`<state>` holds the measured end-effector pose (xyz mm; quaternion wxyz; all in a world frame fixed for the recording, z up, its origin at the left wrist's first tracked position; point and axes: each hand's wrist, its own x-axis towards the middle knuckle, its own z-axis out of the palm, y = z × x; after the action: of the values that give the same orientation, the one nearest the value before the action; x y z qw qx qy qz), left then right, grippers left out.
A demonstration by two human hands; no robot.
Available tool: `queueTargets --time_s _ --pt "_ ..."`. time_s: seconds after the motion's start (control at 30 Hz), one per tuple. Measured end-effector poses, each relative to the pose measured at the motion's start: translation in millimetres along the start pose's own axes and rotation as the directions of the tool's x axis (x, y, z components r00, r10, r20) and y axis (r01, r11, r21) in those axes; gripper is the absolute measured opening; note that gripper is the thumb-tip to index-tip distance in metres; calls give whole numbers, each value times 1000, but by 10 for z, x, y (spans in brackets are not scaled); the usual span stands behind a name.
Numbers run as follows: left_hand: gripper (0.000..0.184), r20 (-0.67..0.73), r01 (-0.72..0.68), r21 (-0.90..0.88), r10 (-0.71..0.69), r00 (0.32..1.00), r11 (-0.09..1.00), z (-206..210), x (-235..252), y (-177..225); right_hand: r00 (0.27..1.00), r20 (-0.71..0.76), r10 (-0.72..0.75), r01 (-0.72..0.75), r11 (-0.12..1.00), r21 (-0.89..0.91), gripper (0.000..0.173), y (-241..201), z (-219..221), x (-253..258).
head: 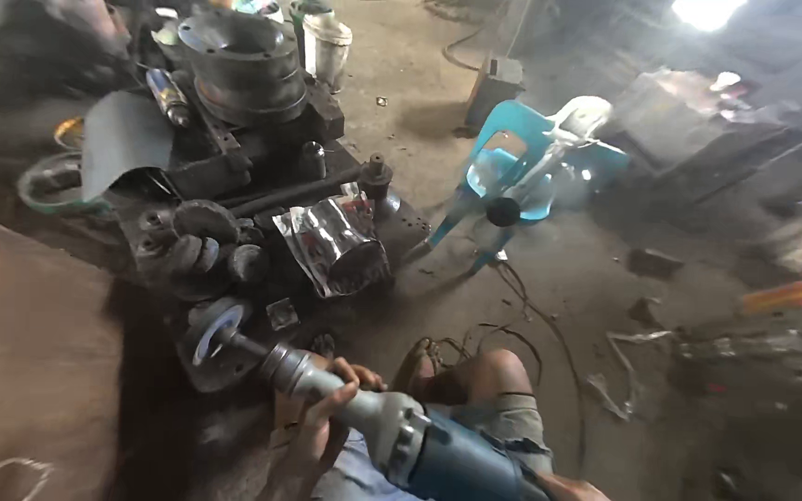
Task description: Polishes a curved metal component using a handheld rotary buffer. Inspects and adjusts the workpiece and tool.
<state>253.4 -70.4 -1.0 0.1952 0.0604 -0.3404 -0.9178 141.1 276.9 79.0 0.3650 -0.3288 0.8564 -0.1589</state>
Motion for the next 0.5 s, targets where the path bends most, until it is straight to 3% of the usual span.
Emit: queueTargets --time_s 0.1,0.17,0.5 --pt "14 -273 115 136 -74 959 984 -15 -394 104 996 34 -83 86 992 -90 46 92 -9 237" --pt "14 -365 180 121 -125 923 976 -111 -542 65 990 84 -114 123 985 -123 45 154 -49 434" --pt "31 -256 219 57 -198 946 974 -645 -569 -99 976 186 -110 144 972 -184 46 341 -117 1121"
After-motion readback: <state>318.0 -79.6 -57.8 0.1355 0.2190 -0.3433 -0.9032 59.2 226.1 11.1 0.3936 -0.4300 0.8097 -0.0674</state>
